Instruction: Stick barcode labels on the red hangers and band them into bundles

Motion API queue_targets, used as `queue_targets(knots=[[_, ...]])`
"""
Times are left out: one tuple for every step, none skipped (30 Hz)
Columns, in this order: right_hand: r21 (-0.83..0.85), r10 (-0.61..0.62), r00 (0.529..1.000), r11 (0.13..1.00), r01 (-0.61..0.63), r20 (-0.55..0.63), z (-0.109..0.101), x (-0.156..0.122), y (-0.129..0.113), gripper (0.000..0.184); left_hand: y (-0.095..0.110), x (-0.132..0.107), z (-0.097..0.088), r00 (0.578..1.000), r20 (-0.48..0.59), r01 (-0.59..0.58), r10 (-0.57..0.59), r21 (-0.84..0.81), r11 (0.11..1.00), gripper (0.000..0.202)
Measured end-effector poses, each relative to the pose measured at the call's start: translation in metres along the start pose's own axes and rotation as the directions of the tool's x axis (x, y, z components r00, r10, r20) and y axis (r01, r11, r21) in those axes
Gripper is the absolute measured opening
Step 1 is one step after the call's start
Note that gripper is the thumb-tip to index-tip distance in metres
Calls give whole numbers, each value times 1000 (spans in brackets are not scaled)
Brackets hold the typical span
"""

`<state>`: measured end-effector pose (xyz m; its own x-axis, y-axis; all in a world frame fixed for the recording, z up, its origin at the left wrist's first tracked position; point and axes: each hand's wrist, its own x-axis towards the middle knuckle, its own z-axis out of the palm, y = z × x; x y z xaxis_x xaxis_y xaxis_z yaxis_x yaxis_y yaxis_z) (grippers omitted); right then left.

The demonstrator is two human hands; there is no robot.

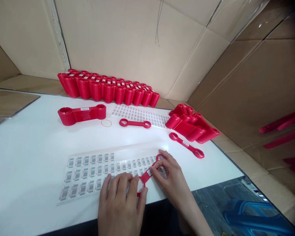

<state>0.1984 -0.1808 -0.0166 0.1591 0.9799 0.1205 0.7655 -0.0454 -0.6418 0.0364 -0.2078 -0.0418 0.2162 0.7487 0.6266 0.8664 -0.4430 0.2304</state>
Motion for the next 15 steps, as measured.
queue_targets(knots=[[-6,6,1000,1000,-7,-23,1,1,1,18,0,0,0,1000,3,5,-5,1,1000,17],[-12,19,999,1000,-20,-48,1,1,3,26,0,0,-1,1000,4,4,-4,1,1000,17],[-23,34,997,999,-36,-76,2,2,5,41,0,0,-1,1000,3,4,-4,1,1000,17],[-42,44,994,998,-48,-104,3,3,6,55,0,0,-1,1000,2,4,-4,0,1000,17],[-71,46,990,996,-56,-131,4,3,7,64,0,0,-2,1000,2,6,-6,0,1000,16],[-109,38,988,993,-55,-151,5,3,8,67,1,0,-2,1000,-1,7,-7,1,1000,16],[-151,23,987,987,-48,-162,6,2,7,66,1,0,-2,1000,-1,7,-7,2,1000,16],[-189,4,987,981,-35,-163,7,0,6,66,1,1,-1,1000,-1,9,-9,1,1000,16],[-218,-20,989,976,-12,-144,8,-2,5,68,1,1,-1,1000,0,11,-11,0,1000,16],[-236,-48,993,971,22,-107,9,-4,3,72,1,1,-1,1000,3,9,-9,-3,1000,16],[-246,-77,995,967,61,-58,10,-5,1,75,1,1,-1,1000,4,5,-5,-5,1000,16],[-247,-102,995,964,97,-10,10,-6,0,77,1,1,-1,1000,7,1,-1,-6,1000,17],[-247,-116,993,962,119,25,10,-5,-1,77,1,1,-1,1000,8,0,0,-6,1000,17],[-251,-110,993,961,115,34,10,-3,0,74,1,0,-1,1000,6,0,0,-5,1000,17],[-260,-82,997,962,83,15,9,0,1,71,1,0,-1,1000,8,5,-5,-6,1000,17]])
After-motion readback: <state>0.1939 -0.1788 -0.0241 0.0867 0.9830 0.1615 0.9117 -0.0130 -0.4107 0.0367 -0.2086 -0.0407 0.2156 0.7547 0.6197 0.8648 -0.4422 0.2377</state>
